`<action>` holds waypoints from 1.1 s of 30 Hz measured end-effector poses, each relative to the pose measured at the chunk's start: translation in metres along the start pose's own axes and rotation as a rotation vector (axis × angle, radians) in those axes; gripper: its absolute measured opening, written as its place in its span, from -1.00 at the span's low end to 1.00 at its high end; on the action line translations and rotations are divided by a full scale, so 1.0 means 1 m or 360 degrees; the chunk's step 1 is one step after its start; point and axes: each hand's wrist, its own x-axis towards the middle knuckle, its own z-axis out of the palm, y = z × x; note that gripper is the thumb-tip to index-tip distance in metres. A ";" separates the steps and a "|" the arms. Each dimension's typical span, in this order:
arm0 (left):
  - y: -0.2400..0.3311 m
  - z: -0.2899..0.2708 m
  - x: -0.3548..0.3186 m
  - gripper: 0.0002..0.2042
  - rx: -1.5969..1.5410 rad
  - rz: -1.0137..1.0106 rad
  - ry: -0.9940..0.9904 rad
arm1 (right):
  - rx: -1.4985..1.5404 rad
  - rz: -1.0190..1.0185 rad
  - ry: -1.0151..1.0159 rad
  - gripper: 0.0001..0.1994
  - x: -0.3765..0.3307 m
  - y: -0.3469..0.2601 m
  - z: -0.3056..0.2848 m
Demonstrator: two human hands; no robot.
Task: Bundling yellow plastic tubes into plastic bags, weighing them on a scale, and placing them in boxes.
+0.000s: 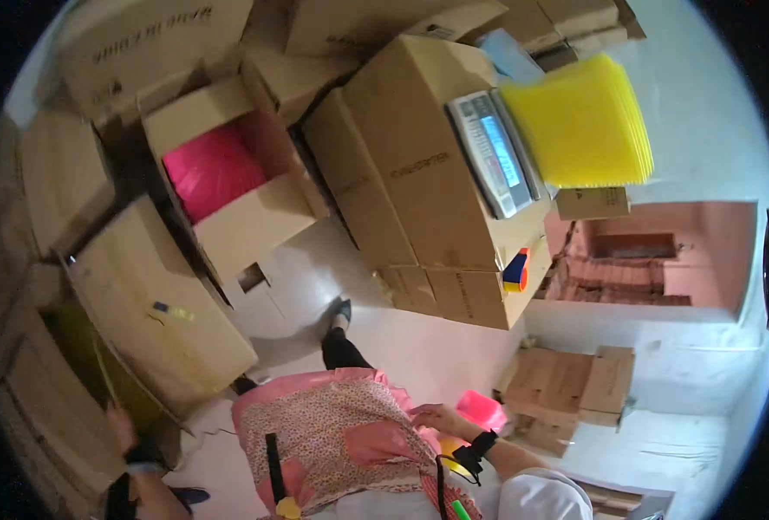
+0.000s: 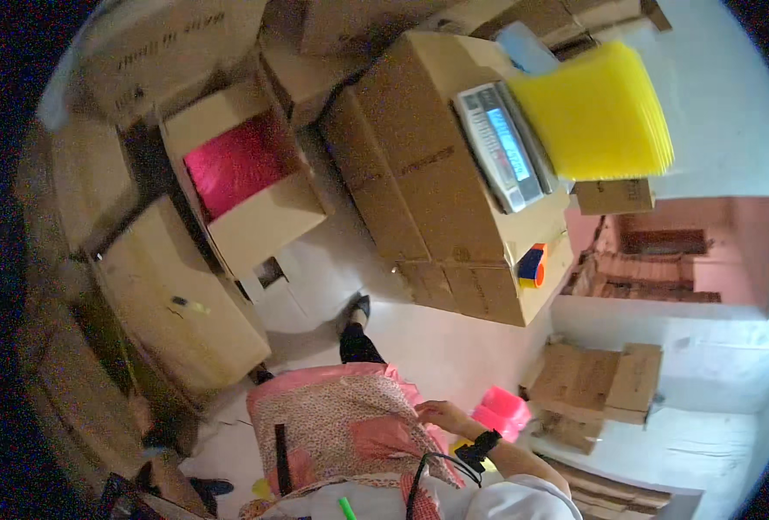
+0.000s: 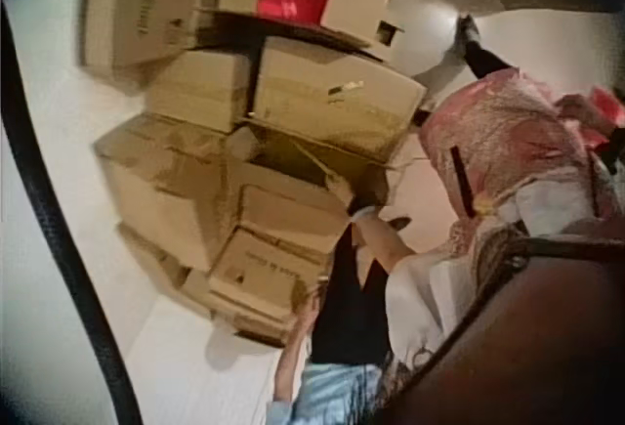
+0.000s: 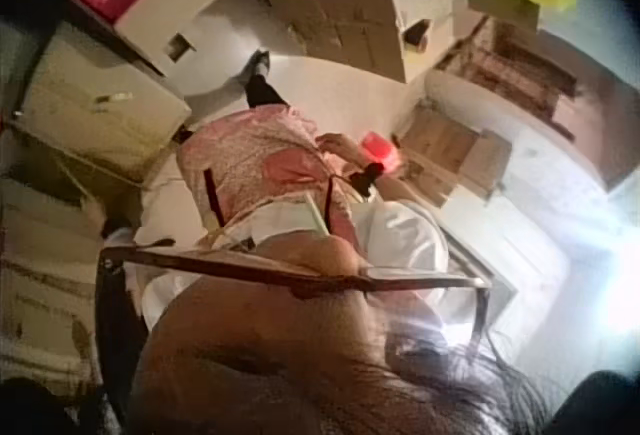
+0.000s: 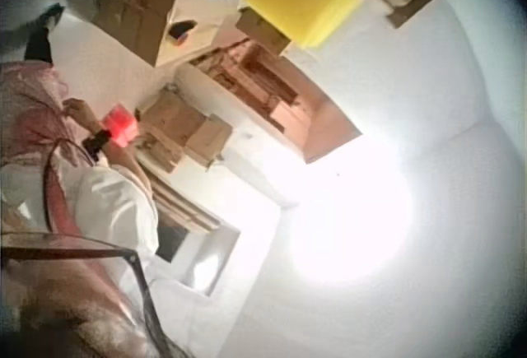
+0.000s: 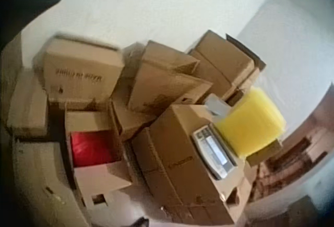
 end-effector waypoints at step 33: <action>1.198 -0.310 -0.113 -0.76 0.0131 0.3437 0.0675 | 0.0875 -0.0173 0.1488 -0.72 0.032 0.095 -0.114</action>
